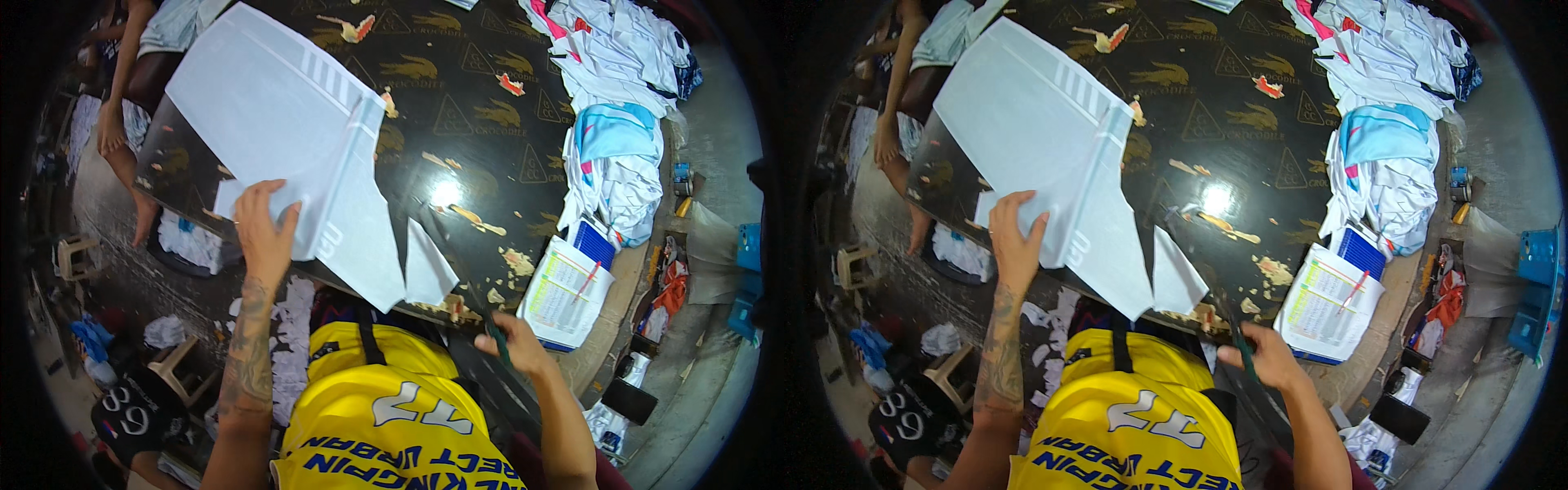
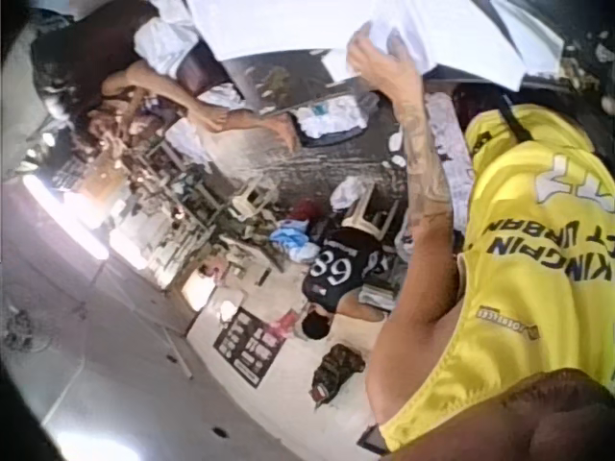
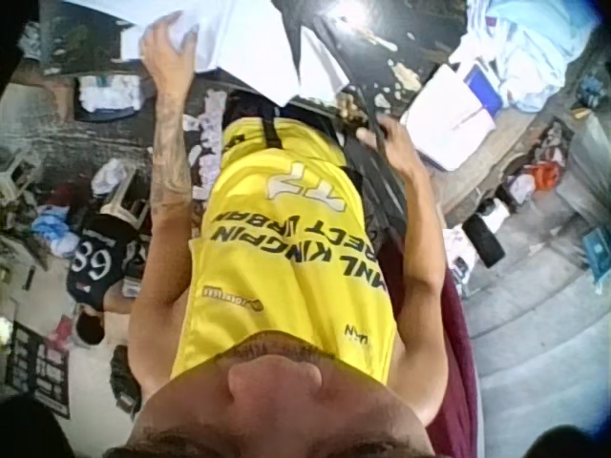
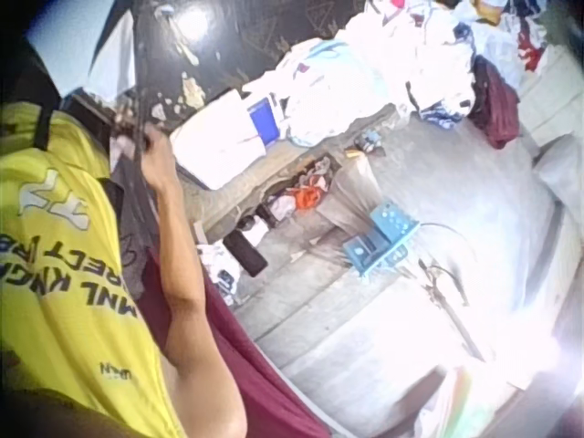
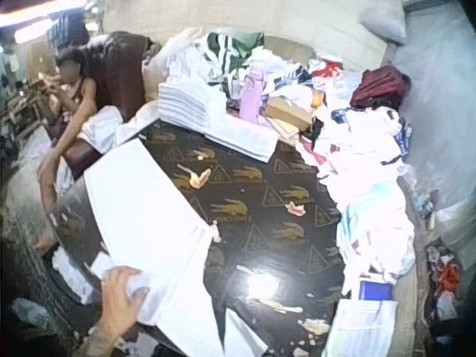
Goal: The person cuts a large white sheet of fabric using shears on a cluttered table. They repeatedly align the fabric, cut along straight lines, and trim edges, then fold the cut pieces and place them aside.
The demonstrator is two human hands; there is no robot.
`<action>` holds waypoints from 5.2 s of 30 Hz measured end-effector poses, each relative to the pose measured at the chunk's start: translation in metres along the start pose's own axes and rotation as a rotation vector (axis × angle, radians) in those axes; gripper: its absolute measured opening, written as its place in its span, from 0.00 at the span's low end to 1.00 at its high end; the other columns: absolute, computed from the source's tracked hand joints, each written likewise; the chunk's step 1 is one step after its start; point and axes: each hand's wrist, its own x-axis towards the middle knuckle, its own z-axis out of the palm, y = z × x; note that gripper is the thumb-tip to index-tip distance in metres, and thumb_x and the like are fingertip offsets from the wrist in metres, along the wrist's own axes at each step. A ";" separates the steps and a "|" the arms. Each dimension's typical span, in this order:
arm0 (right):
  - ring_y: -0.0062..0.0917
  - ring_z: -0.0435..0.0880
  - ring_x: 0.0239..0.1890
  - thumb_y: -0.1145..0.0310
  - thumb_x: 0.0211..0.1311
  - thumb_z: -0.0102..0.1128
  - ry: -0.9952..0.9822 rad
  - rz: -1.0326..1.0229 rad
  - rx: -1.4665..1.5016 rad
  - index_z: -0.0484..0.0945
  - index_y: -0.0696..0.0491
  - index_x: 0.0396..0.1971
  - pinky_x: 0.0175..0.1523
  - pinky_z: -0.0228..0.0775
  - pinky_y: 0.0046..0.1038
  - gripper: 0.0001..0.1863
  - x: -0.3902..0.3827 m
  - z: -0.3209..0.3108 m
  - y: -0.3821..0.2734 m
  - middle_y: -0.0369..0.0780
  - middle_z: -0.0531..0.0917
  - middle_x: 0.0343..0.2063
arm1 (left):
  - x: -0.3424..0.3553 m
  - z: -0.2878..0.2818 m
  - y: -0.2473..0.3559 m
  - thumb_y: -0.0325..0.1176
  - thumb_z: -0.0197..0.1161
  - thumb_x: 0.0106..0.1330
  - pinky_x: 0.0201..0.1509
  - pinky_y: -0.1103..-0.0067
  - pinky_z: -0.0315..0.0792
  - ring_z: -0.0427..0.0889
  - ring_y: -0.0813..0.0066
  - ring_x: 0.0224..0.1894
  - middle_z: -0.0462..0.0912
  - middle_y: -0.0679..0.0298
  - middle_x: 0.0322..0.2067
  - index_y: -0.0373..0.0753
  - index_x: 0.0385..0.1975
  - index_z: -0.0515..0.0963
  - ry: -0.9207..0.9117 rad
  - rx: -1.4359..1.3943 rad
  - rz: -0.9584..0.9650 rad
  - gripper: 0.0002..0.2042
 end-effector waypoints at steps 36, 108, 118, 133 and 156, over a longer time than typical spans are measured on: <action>0.16 0.69 0.26 0.50 0.59 0.85 0.089 0.180 0.238 0.84 0.58 0.33 0.32 0.63 0.26 0.25 0.093 0.125 -0.113 0.31 0.76 0.20 | 0.054 0.026 0.009 0.34 0.70 0.70 0.66 0.61 0.59 0.81 0.66 0.50 0.88 0.65 0.43 0.43 0.49 0.88 -0.738 -0.241 0.463 0.10; 0.13 0.73 0.19 0.64 0.62 0.83 0.884 0.155 0.559 0.74 0.52 0.25 0.25 0.62 0.23 0.20 -0.032 0.041 0.003 0.30 0.77 0.18 | 0.097 0.134 0.118 0.47 0.61 0.78 0.85 0.51 0.49 0.61 0.45 0.81 0.64 0.41 0.77 0.28 0.78 0.60 -0.330 0.256 0.488 0.38; 0.44 0.86 0.43 0.67 0.65 0.73 1.217 0.202 -0.212 0.80 0.59 0.50 0.52 0.77 0.42 0.19 -0.012 -0.019 0.131 0.49 0.85 0.42 | -0.035 0.118 0.123 0.40 0.59 0.79 0.87 0.50 0.43 0.52 0.42 0.84 0.47 0.33 0.82 0.23 0.81 0.49 -0.359 0.011 0.366 0.40; 0.28 0.86 0.45 0.70 0.68 0.71 1.325 -0.293 -0.022 0.83 0.58 0.51 0.46 0.80 0.30 0.15 -0.045 -0.033 0.019 0.42 0.83 0.49 | -0.089 0.111 0.216 0.52 0.58 0.76 0.82 0.44 0.53 0.62 0.26 0.77 0.66 0.28 0.73 0.19 0.72 0.67 -0.624 0.381 0.846 0.39; 0.20 0.82 0.32 0.73 0.73 0.68 0.566 -0.456 0.191 0.77 0.58 0.41 0.41 0.75 0.26 0.08 0.082 0.036 -0.062 0.40 0.85 0.31 | -0.032 0.033 0.041 0.43 0.68 0.72 0.67 0.61 0.67 0.83 0.52 0.57 0.86 0.55 0.49 0.42 0.52 0.80 -0.670 -0.272 0.281 0.15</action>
